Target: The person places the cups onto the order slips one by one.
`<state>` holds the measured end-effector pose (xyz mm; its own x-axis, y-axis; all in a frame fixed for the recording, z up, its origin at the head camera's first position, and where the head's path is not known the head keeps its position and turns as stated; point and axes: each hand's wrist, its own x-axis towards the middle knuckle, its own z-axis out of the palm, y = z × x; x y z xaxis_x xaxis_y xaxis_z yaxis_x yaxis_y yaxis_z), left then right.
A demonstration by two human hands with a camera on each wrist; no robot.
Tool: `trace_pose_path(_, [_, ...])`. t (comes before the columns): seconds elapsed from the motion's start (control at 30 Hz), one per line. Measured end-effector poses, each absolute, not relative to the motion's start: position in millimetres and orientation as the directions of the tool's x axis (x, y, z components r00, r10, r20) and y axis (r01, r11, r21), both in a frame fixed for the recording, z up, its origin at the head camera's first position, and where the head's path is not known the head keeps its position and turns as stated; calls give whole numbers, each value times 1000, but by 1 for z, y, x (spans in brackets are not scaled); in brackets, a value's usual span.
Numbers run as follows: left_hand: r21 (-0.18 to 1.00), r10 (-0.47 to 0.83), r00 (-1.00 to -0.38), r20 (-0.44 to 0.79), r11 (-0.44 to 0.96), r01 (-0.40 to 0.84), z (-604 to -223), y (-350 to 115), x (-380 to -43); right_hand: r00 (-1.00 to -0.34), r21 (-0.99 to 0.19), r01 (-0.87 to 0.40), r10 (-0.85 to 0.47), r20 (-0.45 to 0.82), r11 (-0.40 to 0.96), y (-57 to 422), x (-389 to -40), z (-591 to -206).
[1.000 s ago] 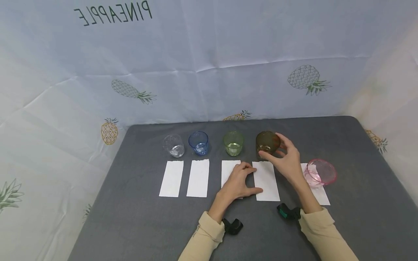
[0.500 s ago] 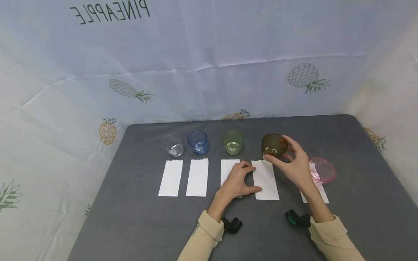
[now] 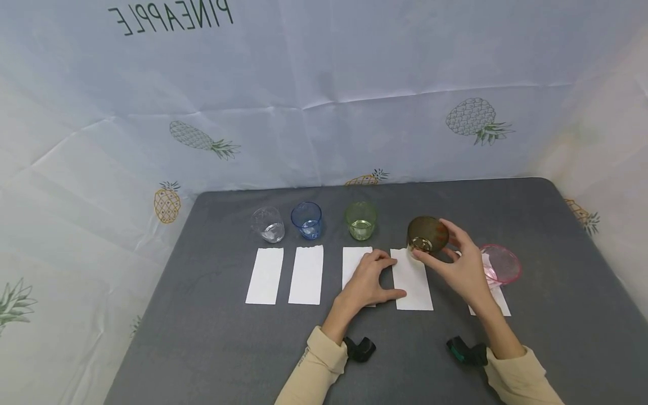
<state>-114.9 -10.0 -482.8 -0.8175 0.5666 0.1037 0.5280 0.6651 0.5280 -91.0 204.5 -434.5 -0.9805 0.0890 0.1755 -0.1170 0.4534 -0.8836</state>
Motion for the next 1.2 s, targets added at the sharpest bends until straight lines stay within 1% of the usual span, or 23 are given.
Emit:
trace_pose_path(0.4, [523,566,-818,98,670,526,-483,-10,-115,-984,-886,-117,71,166,450,203,-80,-444])
trace_pose_path(0.6, [512,568,-814,120,667,541,-483,-10,-115,-986,-879,-115,53,157,463,201,-75,-449])
trace_pose_path(1.03, [547,555,-829,64,675,495,-483,-10,-116,-991,-879,-112,12,133,462,198,-68,-457])
trace_pose_path(1.2, [533,551,-831,70,684,498,-483,-9,-116,-993,-885,-101,8,118,454,196,-66,-458])
